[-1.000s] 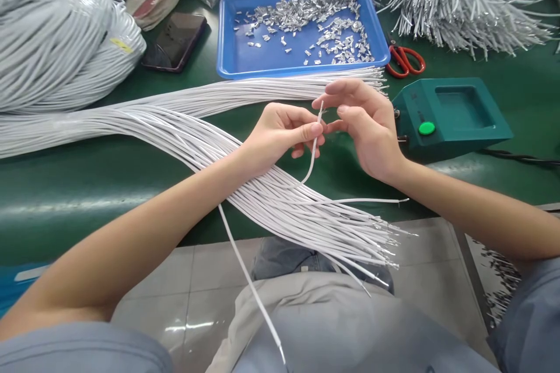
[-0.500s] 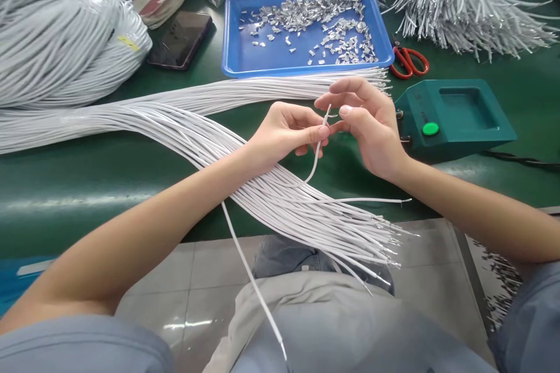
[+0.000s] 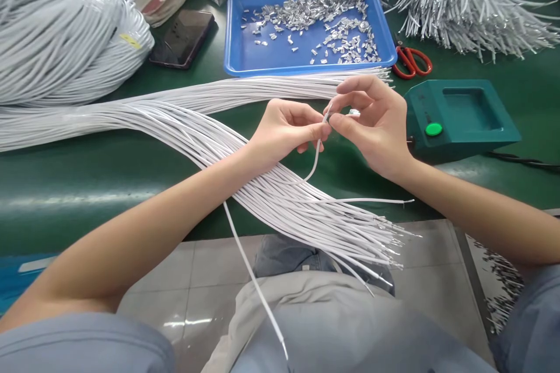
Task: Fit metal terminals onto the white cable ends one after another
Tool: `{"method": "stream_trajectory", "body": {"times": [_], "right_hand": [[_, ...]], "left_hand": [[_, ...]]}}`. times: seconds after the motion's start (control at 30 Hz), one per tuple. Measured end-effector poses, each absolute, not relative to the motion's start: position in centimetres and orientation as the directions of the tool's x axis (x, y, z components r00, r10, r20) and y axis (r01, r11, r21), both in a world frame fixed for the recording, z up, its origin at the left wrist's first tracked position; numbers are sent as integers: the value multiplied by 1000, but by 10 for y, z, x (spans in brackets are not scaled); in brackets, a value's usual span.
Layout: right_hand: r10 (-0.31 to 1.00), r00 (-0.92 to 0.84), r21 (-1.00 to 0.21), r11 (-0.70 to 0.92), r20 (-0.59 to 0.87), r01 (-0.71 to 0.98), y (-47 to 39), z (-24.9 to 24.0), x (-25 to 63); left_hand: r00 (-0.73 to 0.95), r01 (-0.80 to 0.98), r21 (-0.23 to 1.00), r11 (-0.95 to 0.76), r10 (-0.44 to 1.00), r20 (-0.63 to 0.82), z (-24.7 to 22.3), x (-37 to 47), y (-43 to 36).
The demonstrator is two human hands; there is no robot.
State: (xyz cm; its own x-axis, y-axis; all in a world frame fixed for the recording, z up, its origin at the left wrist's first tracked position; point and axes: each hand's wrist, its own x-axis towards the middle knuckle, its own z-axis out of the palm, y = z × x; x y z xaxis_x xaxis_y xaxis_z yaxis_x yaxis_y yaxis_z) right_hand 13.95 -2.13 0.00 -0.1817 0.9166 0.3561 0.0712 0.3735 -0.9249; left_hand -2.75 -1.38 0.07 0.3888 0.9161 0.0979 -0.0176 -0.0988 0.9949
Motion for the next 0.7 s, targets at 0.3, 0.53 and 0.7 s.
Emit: {"method": "stream_trajectory", "body": {"times": [0.3, 0.53, 0.7], "right_hand": [[821, -194, -793, 570, 537, 218, -21, 3, 144], [789, -255, -770, 608, 558, 194, -19, 6, 147], [941, -325, -976, 23, 95, -218, -21, 12, 140]], "left_hand": [[342, 33, 983, -178, 927, 156, 9, -25, -23], [458, 14, 991, -136, 882, 115, 7, -26, -24], [479, 379, 577, -724, 686, 547, 9, -41, -10]]}}
